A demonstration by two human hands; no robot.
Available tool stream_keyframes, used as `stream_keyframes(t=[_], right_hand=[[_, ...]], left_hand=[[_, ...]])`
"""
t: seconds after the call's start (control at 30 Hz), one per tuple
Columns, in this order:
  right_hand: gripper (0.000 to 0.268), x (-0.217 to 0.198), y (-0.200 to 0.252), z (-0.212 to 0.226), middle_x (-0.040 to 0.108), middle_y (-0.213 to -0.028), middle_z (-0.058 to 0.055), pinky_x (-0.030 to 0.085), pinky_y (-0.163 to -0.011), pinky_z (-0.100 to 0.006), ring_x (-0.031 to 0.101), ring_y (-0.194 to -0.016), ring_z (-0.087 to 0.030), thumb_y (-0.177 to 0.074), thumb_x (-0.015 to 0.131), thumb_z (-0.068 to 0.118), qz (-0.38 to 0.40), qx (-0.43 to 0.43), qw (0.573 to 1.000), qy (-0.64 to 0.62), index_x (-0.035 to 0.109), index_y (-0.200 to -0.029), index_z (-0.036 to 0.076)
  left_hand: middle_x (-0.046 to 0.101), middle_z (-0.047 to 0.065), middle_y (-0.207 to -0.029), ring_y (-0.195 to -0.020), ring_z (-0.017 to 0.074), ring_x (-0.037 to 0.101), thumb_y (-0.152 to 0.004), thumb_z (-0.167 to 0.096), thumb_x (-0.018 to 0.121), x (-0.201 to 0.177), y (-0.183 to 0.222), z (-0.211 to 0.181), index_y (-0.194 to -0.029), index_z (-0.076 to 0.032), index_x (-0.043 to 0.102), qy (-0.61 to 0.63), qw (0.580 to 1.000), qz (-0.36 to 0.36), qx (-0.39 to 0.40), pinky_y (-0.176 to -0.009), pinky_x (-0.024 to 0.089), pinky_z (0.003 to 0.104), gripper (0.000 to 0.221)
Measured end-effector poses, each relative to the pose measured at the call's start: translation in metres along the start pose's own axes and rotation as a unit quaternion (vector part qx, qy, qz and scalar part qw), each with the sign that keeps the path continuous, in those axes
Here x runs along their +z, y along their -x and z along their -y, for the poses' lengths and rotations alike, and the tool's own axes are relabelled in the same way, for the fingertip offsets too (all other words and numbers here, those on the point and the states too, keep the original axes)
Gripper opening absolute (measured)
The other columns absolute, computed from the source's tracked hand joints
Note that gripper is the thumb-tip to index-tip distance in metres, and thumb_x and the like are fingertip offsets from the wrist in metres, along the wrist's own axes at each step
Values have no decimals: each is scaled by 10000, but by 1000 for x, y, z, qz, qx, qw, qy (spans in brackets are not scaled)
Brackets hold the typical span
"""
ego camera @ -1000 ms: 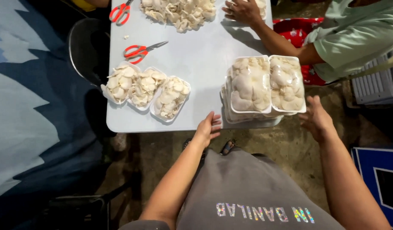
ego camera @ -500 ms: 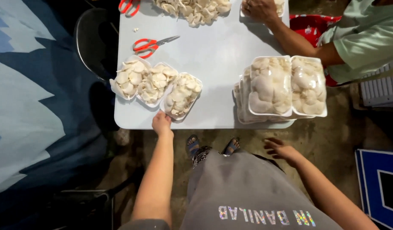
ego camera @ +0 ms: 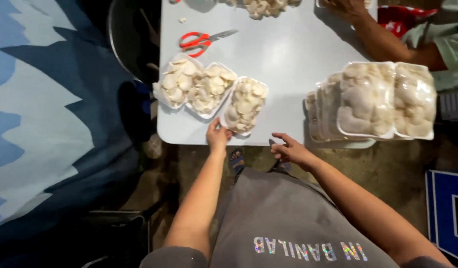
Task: The person wraps a white styrofoam container filled with sliced mushrooms in plastic wrap. They smooth the wrap over the container, fold the edges, and then carry the wrapped container to a table where other similar containers are placed.
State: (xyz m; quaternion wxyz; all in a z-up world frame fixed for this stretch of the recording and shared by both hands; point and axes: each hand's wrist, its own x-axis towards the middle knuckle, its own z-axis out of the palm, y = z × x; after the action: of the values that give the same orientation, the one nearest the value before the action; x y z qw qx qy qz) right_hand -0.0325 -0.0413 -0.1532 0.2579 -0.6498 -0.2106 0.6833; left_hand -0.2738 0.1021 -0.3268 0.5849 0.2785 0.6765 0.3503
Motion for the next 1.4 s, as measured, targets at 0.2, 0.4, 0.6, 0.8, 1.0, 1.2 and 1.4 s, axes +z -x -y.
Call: stream_keyframes(t=[0.2,0.4,0.6,0.8,1.0,1.2,1.4], right_hand=[[771,53,-38,25,682,-1123,-301,616,-845,-497,727,-886,-363,-1000,627,112,-14,-17,988,-151,216,-1634,264],[898,94,-54,29,636,-1219,-373,583,-921,-533,703,-1049,-448,-982,557,-27,-23,-36,966,-255,77,-1630,368],[722,93,-78,6,593,-1251,-412,577,-954,-484,682,-1115,-411,-1051,441,14,-59,-74,937,-337,176,-1622,367],[661,83,-93,-21,587,-1212,-451,576,-940,-537,668,-1113,-466,-1066,458,67,-96,-74,925,-360,248,-1588,414],[630,81,-89,-34,607,-1185,-437,592,-915,-506,695,-1069,-423,-1066,463,84,-118,-65,923,-360,272,-1574,403],[625,81,-69,-42,641,-1170,-383,605,-862,-497,712,-1007,-404,-1053,495,148,-88,-66,932,-344,282,-1549,462],[636,72,-61,-57,679,-1115,-340,633,-812,-436,732,-972,-369,-1040,489,105,-63,-81,928,-359,331,-1553,446]], left_hand=[[688,277,-943,-733,327,756,-1018,-154,549,-11,3,-30,-1426,-211,564,-41,996,70,-21,-631,671,355,411],[698,298,-927,-747,372,753,-990,-69,558,-20,-10,-34,-1388,-114,596,-116,982,146,18,-604,672,368,403],[712,264,-878,-689,325,758,-956,-26,594,-18,-1,-31,-1271,-104,659,-127,973,191,12,-569,676,343,331],[702,312,-918,-707,345,755,-946,-2,574,-16,32,-59,-1289,-28,598,-137,961,241,-18,-622,686,355,345],[689,331,-958,-715,372,750,-964,-18,535,-10,30,-53,-1269,-33,593,-133,950,280,-31,-617,689,379,310],[664,345,-973,-731,395,744,-967,6,511,-14,38,-42,-1333,-39,527,-98,942,309,-86,-642,698,390,369],[616,341,-1085,-830,409,743,-982,-54,538,-19,48,-31,-1434,-53,424,-55,930,329,-154,-714,678,411,467]])
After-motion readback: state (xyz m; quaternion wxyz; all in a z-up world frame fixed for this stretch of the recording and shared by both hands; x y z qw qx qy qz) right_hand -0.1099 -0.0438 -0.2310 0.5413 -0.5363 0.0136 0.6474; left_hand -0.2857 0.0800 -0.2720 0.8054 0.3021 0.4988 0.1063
